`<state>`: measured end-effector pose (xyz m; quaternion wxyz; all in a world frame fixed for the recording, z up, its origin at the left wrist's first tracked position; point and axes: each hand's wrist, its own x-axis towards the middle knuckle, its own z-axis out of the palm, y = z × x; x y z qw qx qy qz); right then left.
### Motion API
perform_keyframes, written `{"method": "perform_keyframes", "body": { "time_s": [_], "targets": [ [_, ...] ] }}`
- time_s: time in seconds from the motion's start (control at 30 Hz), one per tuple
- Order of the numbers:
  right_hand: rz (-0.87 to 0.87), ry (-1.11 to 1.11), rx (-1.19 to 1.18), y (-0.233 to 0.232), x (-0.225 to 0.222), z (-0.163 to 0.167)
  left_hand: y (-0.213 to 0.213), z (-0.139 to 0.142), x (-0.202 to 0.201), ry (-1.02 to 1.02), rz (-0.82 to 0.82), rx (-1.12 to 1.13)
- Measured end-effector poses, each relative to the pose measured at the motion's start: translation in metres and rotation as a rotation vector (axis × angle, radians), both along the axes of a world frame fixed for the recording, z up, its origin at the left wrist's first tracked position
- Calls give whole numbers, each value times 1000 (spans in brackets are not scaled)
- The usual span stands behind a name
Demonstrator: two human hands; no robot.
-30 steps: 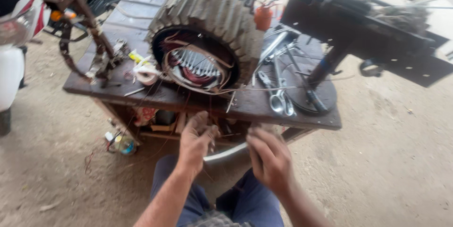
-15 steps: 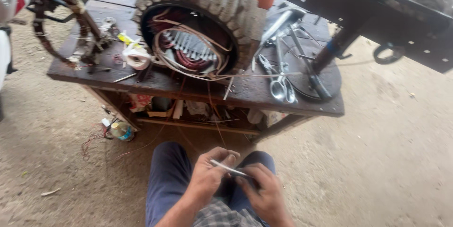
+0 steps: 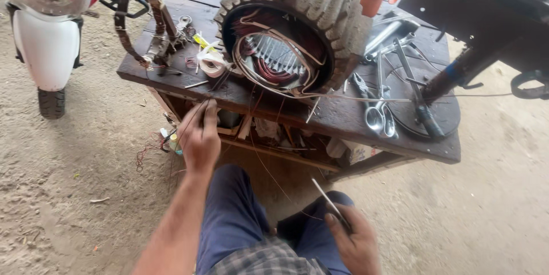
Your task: The person sits on the ground in front of a bench holding a motor stator and threads insulated wire through the stator slots by hand. They use a flat white plastic strip to guide and push the wire through the slots, pulling the wire through and repeating the threading around the stator.
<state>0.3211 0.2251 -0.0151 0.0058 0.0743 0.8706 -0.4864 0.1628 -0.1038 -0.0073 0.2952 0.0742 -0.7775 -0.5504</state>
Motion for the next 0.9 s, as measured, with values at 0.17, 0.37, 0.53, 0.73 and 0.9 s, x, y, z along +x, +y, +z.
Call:
{"method": "perform_keyframes", "body": {
  "time_s": [0.17, 0.37, 0.53, 0.73, 0.9],
  "targets": [
    [-5, -55, -37, 23, 8, -24, -42, 24, -61, -346, 83, -462],
    [1, -105, -137, 26, 14, -26, -50, 41, -83, -521, 121, -906],
    [-69, -54, -286, 17, 13, -12, -44, 35, -69, -344, 90, -806],
    [-10, 163, -219, 1, 3, 17, 31, 20, 57, -302, -299, 102],
    [131, 167, -248, -33, -18, 34, 85, 0, 105, -419, -523, 863]
  ]
}}
